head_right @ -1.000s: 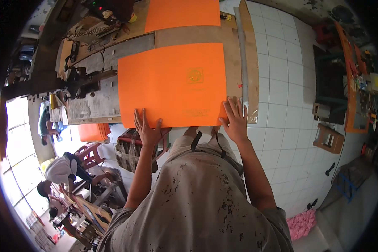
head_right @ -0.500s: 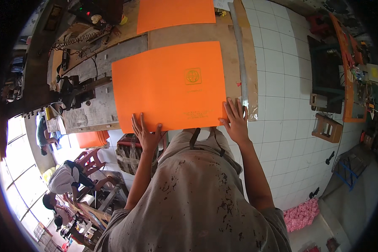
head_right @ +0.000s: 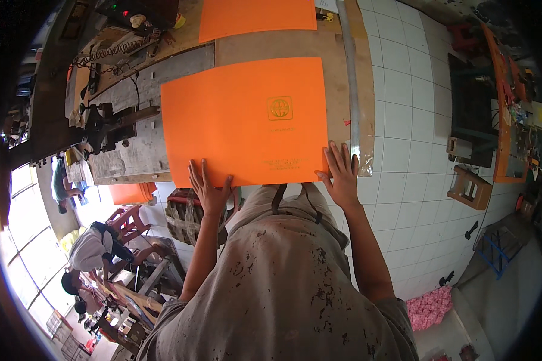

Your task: The person aligns and measures a plastic sheet on a table using a metal ruler, then turns to a machine, adjusts a knob, and holds up the plastic sheet with both hands.

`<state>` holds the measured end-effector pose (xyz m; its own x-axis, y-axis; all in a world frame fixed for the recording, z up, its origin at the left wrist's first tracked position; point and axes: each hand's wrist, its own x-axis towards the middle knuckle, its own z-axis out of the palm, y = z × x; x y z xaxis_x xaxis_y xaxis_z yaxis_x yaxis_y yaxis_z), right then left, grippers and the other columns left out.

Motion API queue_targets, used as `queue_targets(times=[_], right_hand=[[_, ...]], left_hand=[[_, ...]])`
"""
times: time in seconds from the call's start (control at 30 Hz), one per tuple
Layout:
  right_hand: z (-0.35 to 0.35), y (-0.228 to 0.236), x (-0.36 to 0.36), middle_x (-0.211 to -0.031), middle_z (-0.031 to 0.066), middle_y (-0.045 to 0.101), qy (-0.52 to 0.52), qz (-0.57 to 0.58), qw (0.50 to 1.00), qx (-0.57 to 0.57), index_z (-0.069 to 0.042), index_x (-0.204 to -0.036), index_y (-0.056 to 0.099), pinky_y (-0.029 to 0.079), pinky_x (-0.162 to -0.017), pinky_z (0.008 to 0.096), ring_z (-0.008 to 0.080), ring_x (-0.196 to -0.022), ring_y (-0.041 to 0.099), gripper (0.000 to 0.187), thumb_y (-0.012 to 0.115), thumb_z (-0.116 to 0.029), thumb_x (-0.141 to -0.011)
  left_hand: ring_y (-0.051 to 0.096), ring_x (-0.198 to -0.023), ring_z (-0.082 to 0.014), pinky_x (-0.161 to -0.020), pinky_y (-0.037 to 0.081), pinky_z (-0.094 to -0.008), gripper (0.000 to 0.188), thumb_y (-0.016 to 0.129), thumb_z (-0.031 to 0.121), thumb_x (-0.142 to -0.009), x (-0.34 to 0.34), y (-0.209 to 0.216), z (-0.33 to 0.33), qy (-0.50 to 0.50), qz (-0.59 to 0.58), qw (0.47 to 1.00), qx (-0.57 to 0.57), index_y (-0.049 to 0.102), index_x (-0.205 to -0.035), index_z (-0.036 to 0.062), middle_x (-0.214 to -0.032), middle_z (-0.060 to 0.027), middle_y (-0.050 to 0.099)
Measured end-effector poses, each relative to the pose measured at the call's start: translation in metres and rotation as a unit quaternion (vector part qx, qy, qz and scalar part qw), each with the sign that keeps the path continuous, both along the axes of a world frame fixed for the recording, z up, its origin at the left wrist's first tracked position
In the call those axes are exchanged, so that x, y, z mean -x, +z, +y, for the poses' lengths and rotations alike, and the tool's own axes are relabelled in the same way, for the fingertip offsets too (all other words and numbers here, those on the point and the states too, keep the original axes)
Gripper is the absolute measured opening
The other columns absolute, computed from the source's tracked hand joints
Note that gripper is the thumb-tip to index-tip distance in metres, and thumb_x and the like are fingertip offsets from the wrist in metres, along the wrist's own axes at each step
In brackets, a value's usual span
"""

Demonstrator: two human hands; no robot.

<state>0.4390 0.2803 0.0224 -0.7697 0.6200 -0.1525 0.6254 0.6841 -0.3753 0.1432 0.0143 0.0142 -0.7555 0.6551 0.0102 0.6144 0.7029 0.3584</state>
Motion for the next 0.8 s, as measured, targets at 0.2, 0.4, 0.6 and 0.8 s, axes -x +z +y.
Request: queue_targets(times=[0.2, 0.4, 0.6, 0.8], right_hand=[[0.003, 0.001, -0.003, -0.170, 0.0059, 0.024, -0.004, 0.001, 1.000, 0.019, -0.015, -0.160, 0.036, 0.011, -0.124, 0.0621, 0.0353, -0.158, 0.016, 0.070, 0.061, -0.041, -0.100], [-0.001, 0.004, -0.049, -0.161, 0.0183, 0.035, -0.193, 0.116, 0.974, -0.028, -0.006, -0.152, 0.045, 0.018, -0.122, 0.0576, 0.0406, -0.151, 0.027, 0.053, 0.055, -0.023, -0.103], [-0.083, -0.057, -0.181, -0.139, 0.0233, 0.056, -0.401, 0.025, 0.863, 0.305, 0.002, -0.139, 0.054, 0.038, -0.113, 0.0422, 0.0351, -0.131, 0.053, 0.042, 0.050, -0.025, -0.107], [-0.161, -0.065, -0.203, -0.133, 0.0177, 0.064, -0.576, -0.019, 0.424, 0.699, 0.002, -0.136, 0.058, 0.044, -0.108, 0.0367, 0.0270, -0.126, 0.059, 0.040, 0.049, -0.025, -0.107]], left_hand=[[0.016, -0.155, -0.0435, -0.123, 0.016, -0.0587, 0.098, 0.079, 0.049, -0.084, 0.003, 0.011, -0.001, 0.008, 0.001, 1.000, -0.006, 0.031, -0.160, 0.0106, -0.168, -0.0243, 0.016], [0.046, -0.133, -0.0439, -0.114, 0.033, -0.0557, 0.049, 0.065, 0.033, -0.097, -0.008, 0.007, -0.083, 0.091, -0.010, 0.996, -0.003, 0.055, -0.137, 0.0061, -0.138, -0.0246, 0.053], [0.063, -0.106, -0.0350, -0.096, 0.049, -0.0461, 0.045, 0.055, 0.037, -0.104, -0.068, -0.073, -0.260, -0.140, -0.418, 0.859, 0.259, 0.062, -0.126, -0.0013, -0.112, -0.0189, 0.066], [0.064, -0.106, -0.0332, -0.094, 0.050, -0.0452, 0.046, 0.055, 0.038, -0.104, -0.109, -0.085, -0.260, 0.198, -0.638, 0.708, 0.229, 0.061, -0.127, -0.0016, -0.113, -0.0182, 0.067]])
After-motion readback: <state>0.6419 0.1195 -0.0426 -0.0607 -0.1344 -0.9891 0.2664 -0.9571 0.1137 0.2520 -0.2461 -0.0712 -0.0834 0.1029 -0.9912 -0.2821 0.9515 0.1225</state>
